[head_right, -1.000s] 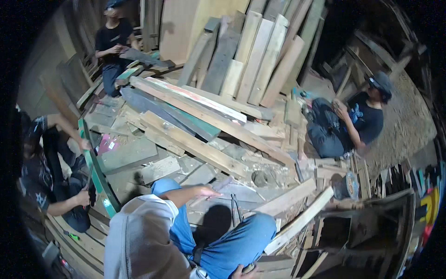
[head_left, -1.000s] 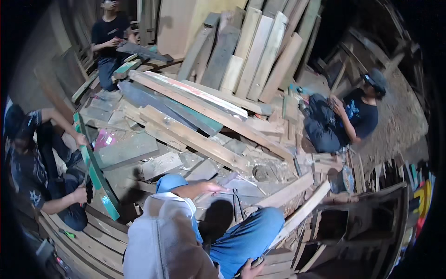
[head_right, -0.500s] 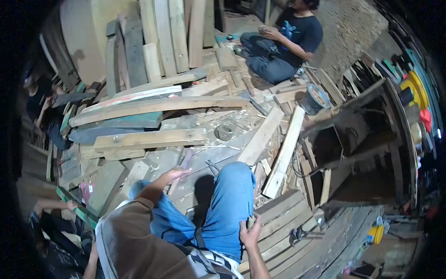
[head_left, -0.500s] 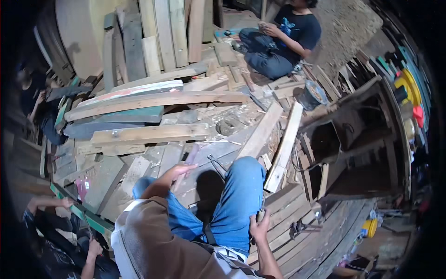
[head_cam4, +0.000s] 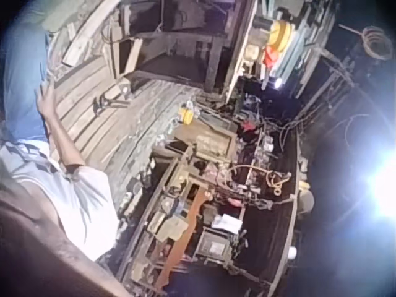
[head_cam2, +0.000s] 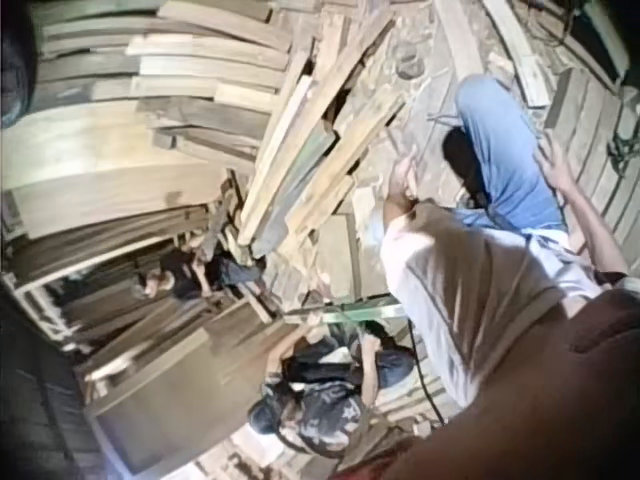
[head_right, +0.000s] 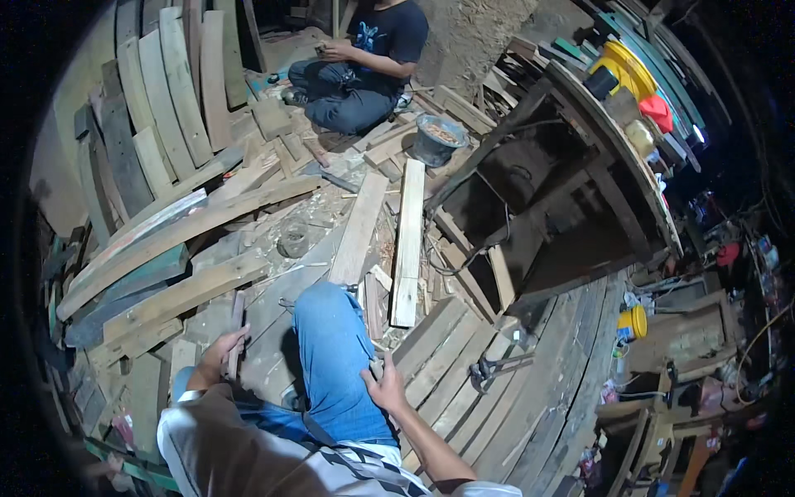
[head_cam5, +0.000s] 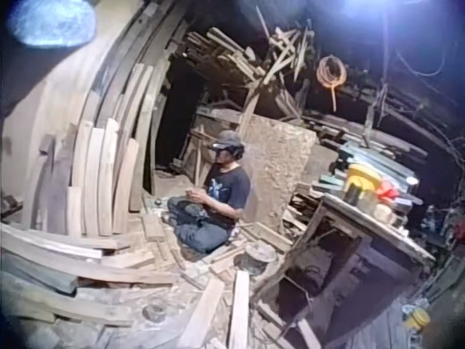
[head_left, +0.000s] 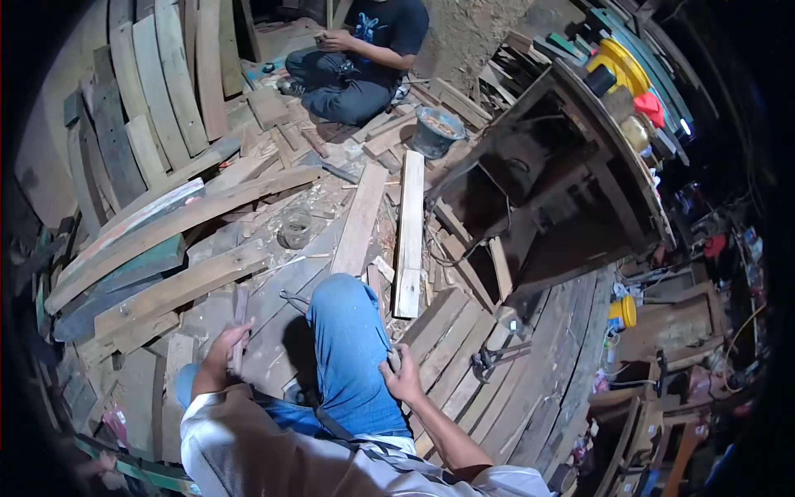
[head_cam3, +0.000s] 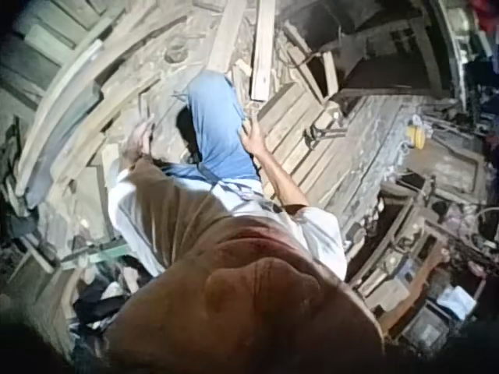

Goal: The person marks and carves a wooden piece covered in purple material using a small pointed metal tool, then shapes the piece by scraping it with a small knife.

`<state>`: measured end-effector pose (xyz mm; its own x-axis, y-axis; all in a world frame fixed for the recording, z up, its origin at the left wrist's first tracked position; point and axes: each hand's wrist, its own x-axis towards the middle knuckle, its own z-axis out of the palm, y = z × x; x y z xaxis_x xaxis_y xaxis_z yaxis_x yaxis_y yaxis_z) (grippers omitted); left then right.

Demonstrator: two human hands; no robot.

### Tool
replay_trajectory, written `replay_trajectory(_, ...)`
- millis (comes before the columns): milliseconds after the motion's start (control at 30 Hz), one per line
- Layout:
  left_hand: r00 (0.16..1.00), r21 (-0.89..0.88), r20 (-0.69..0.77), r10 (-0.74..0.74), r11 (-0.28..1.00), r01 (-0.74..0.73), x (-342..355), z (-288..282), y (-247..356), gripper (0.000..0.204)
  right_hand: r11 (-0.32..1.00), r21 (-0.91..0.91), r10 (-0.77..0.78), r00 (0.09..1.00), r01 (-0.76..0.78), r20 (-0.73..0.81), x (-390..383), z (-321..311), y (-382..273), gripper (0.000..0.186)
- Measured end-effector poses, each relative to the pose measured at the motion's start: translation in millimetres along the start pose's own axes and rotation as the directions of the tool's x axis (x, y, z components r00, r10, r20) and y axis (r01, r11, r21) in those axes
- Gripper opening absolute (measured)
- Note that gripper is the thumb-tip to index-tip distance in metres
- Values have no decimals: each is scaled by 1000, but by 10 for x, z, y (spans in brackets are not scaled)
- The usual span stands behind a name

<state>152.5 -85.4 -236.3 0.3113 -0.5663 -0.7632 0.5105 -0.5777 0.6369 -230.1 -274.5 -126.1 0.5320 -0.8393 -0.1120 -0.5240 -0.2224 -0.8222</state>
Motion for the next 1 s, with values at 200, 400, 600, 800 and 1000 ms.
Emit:
replay_trajectory(200, 999, -49, 39, 25, 999, -23, 103, 261, 145, 36, 1000, -7, -23, 997, 24, 69, 38, -21, 118, 39)
replay_trajectory(400, 926, -245, -61, 374, 893, -377, -346, 574, 751, 21, 973, -134, -141, 944, 188, 298, 379, -12, 285, 47)
replay_trajectory(600, 823, -384, -262, 505, 728, -569, -1253, 674, 1003, 35, 944, -105, -239, 868, 312, 436, 1442, -405, -494, 65)
replay_trajectory(800, 718, -258, -310, 624, 671, -695, -2239, 813, 1012, 36, 408, 219, -819, 248, 886, 518, 1774, 556, -2489, 36)
replay_trajectory(1000, 696, -355, -433, 572, 602, -716, -2576, 867, 737, 37, 232, 400, -872, 7, 887, 489, 1402, 1319, -2427, 34)
